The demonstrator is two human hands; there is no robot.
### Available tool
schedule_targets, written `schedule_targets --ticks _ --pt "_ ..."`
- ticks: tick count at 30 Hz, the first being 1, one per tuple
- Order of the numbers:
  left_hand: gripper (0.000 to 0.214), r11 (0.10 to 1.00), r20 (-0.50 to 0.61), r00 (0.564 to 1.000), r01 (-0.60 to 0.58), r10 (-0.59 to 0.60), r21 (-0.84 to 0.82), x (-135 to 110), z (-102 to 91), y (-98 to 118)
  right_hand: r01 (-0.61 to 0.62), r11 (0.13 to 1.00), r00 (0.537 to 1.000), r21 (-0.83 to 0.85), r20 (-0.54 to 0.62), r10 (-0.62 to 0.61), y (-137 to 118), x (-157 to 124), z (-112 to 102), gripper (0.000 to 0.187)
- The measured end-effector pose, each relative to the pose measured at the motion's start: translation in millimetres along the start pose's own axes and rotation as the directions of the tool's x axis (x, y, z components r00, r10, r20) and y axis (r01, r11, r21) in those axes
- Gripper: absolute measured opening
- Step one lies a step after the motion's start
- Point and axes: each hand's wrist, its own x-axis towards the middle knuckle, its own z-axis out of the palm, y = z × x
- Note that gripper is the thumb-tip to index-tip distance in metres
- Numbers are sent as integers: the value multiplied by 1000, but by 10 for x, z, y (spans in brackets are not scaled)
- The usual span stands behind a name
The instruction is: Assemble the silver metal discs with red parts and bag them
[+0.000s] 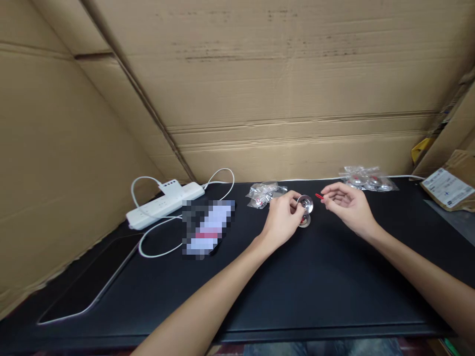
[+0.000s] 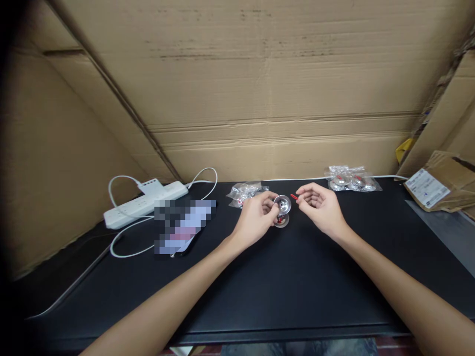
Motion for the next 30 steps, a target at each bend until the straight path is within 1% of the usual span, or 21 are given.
schedule_targets --ticks 2,4,7,11,15,20,27,30 --pt "18 1000 12 1000 -18 18 -14 -11 8 8 24 998 999 -55 36 -22 30 -4 -7 12" --pt "17 999 22 999 -27 27 -21 -26 18 32 73 986 995 -152 77 -62 43 -22 -5 10" --pt "17 999 42 998 -40 41 -21 -49 30 80 161 940 983 -301 136 -124 19 -58 8 11" --pt "16 999 58 997 -51 51 -6 -70 37 131 259 878 960 -402 209 -187 -45 -99 30 13" --pt "16 997 65 995 -71 70 12 -83 39 163 323 832 939 -451 260 -223 -63 -118 40 13" --pt "17 995 73 993 -92 90 28 -89 45 190 336 803 939 -492 244 -243 -31 -116 42 15" --pt "19 997 99 992 -73 72 6 -100 63 180 353 776 934 -522 238 -265 63 -131 49 11" --pt "18 997 106 992 -70 72 -16 -114 73 184 377 748 926 -547 249 -284 74 -132 43 11"
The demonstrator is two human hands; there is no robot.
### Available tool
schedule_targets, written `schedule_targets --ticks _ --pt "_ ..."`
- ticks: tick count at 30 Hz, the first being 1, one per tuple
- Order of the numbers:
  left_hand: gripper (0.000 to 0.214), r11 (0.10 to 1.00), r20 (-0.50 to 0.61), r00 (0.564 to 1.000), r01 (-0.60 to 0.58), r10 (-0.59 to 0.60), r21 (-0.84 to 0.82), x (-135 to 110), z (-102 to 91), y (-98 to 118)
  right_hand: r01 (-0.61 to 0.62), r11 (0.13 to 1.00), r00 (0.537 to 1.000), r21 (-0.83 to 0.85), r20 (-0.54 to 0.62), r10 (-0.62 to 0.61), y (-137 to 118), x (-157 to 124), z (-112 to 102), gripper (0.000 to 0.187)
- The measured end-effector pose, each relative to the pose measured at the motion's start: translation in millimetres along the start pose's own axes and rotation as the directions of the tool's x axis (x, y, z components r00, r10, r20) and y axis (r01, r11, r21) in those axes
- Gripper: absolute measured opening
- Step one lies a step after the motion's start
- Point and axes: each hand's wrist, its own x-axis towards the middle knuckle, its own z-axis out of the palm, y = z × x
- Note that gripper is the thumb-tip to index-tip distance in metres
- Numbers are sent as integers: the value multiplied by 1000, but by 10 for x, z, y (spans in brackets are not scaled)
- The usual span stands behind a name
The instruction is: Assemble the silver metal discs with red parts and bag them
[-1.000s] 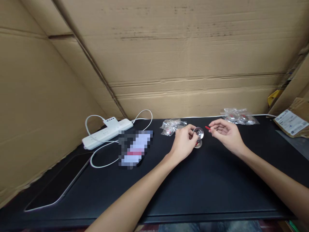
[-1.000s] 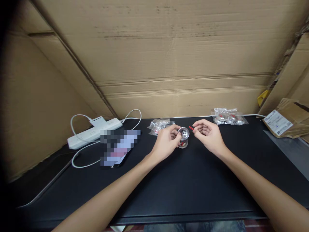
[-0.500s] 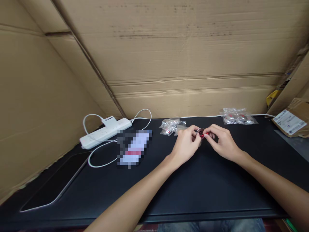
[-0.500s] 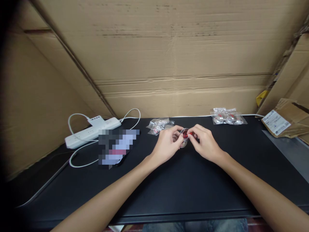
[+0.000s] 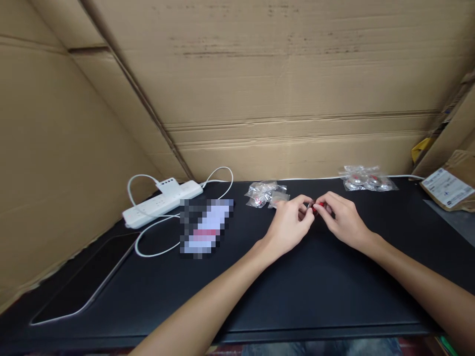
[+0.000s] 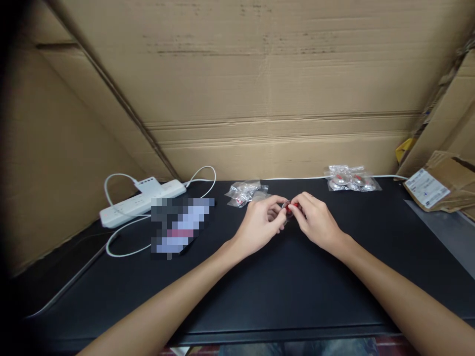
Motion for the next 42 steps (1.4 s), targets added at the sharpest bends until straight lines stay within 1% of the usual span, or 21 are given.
schedule_targets --ticks 2,4,6,9,11,13,15,18,20,24,29,32,34,36,39,42 --pt "19 1000 9 1000 7 -7 -30 -8 9 7 17 999 1000 -27 1 -17 -1 2 -2 12" --pt "20 995 20 999 33 -31 -94 -12 20 12 30 998 1000 -48 -2 -30 -5 3 -1 13" --pt "19 979 32 997 75 -71 -190 -6 31 12 50 997 999 -66 -11 -50 -6 1 1 13" --pt "17 925 45 990 142 -135 -352 22 38 4 91 992 995 -84 -31 -94 -4 -3 1 13" --pt "16 875 51 983 182 -178 -448 44 36 -7 122 990 991 -77 -47 -126 0 -2 -4 13" --pt "17 835 47 977 204 -210 -511 61 29 -20 157 987 986 -46 -47 -159 5 3 -11 13" --pt "16 830 38 978 195 -206 -522 67 23 -30 179 984 984 8 -28 -178 8 10 -19 13" --pt "14 863 28 983 173 -182 -475 61 18 -39 171 982 985 75 10 -172 8 21 -31 13" --pt "13 885 22 985 166 -173 -436 54 21 -43 143 986 988 88 36 -147 7 25 -38 14" --pt "14 923 26 991 132 -132 -363 43 30 -55 95 993 993 68 67 -100 10 21 -39 15" --pt "17 959 24 993 119 -116 -259 18 34 -57 91 996 993 4 81 -91 -1 4 -10 16" --pt "17 994 -1 999 36 -36 -99 -7 45 -35 52 999 997 -2 49 -52 -45 8 -7 14" --pt "18 999 -31 999 -33 33 10 -25 54 -9 15 1000 1000 7 7 -15 -82 16 -14 12" --pt "18 994 -54 996 -73 77 76 -38 58 20 -13 1000 999 25 -30 14 -114 21 -19 11" --pt "18 993 -51 996 -73 78 98 -40 48 39 -46 997 997 66 -60 50 -138 19 -10 11" --pt "17 998 -26 999 -32 33 51 -20 30 17 -79 990 995 118 -57 86 -145 14 8 12"
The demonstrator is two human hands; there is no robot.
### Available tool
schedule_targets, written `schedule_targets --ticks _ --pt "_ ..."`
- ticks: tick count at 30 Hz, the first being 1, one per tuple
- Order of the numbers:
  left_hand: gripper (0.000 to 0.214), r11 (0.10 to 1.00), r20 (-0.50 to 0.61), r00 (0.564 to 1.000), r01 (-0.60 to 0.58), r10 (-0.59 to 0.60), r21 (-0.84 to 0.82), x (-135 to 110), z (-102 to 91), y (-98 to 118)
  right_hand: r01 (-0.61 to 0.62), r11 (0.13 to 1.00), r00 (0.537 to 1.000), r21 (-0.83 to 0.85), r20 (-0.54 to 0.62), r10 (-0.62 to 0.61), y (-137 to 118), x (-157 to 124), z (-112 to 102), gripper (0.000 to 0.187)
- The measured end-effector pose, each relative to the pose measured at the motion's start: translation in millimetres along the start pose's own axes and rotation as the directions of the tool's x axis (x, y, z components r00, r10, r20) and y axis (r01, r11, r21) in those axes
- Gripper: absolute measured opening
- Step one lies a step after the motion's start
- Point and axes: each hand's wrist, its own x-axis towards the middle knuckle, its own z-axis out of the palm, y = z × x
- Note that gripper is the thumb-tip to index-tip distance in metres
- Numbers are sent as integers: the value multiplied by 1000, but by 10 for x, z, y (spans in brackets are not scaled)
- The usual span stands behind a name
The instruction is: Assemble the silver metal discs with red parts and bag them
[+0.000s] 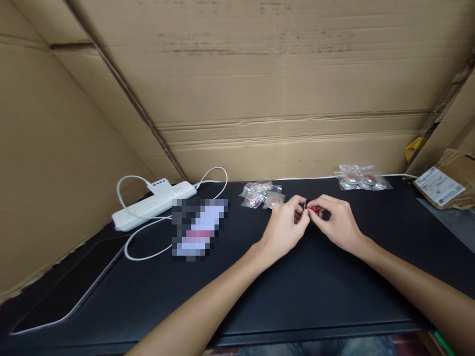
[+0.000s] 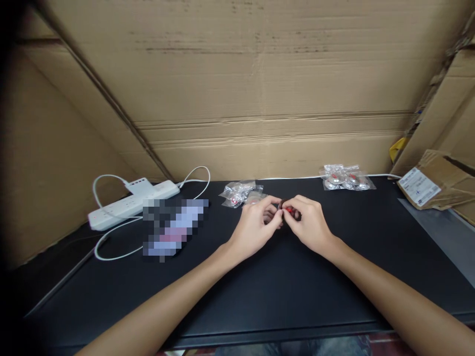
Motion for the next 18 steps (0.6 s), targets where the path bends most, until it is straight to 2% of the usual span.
schedule_targets --ticks 8,13,18 --pt "18 983 13 998 63 -62 -171 27 9 -88 34 999 999 18 -18 -33 20 5 1 14" --pt "15 979 71 995 82 -69 -185 17 39 -97 86 996 993 -36 79 -83 87 -1 -14 12" --pt "16 940 56 989 146 -135 -310 38 41 -82 143 988 985 -54 108 -136 106 12 -43 15"
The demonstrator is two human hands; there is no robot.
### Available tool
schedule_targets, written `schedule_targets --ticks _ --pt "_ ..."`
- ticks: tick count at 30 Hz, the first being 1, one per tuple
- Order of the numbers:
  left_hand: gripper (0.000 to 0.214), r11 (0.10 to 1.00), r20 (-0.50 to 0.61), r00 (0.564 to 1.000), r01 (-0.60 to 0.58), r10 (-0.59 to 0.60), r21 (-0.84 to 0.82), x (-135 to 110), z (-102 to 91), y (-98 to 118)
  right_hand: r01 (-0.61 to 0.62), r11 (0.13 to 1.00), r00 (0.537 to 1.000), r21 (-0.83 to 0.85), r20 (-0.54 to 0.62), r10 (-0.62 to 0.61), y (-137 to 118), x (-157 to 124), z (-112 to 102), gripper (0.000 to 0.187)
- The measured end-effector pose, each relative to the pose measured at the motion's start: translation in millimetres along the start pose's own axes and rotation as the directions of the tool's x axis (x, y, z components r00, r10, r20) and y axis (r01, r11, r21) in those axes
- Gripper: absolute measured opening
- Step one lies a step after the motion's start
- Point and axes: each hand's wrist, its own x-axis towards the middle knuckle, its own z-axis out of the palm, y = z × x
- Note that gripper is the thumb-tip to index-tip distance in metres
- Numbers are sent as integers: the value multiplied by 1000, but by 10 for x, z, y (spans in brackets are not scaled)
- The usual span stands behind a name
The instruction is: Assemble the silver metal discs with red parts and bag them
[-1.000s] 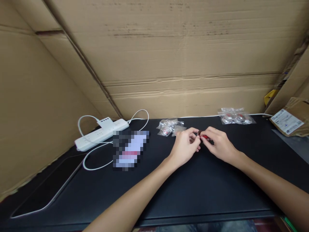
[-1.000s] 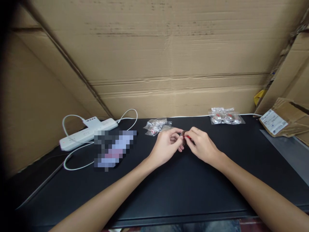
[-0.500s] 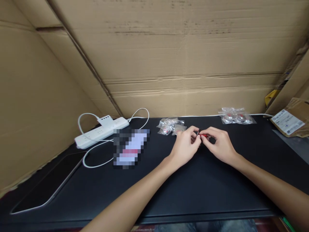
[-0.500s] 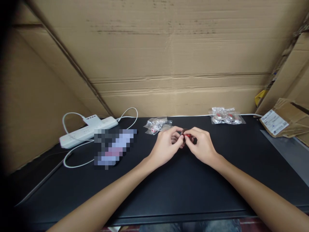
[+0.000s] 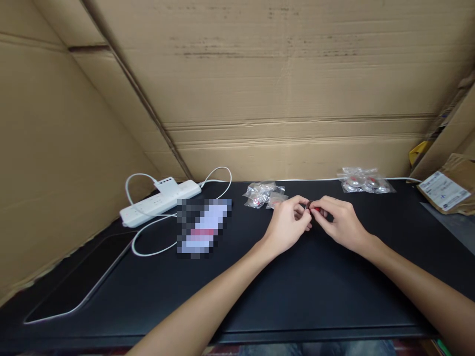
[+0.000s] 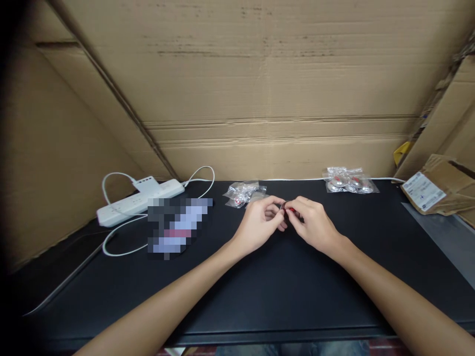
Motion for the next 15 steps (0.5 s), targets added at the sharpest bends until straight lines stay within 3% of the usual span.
schedule_targets --ticks 5,15 --pt "17 999 -9 1000 25 -25 -37 2 -4 2 38 998 999 43 13 -38 -9 -4 7 18" --pt "18 989 -54 996 63 -71 -137 29 -17 -1 8 994 999 105 -51 -3 -64 20 -9 23"
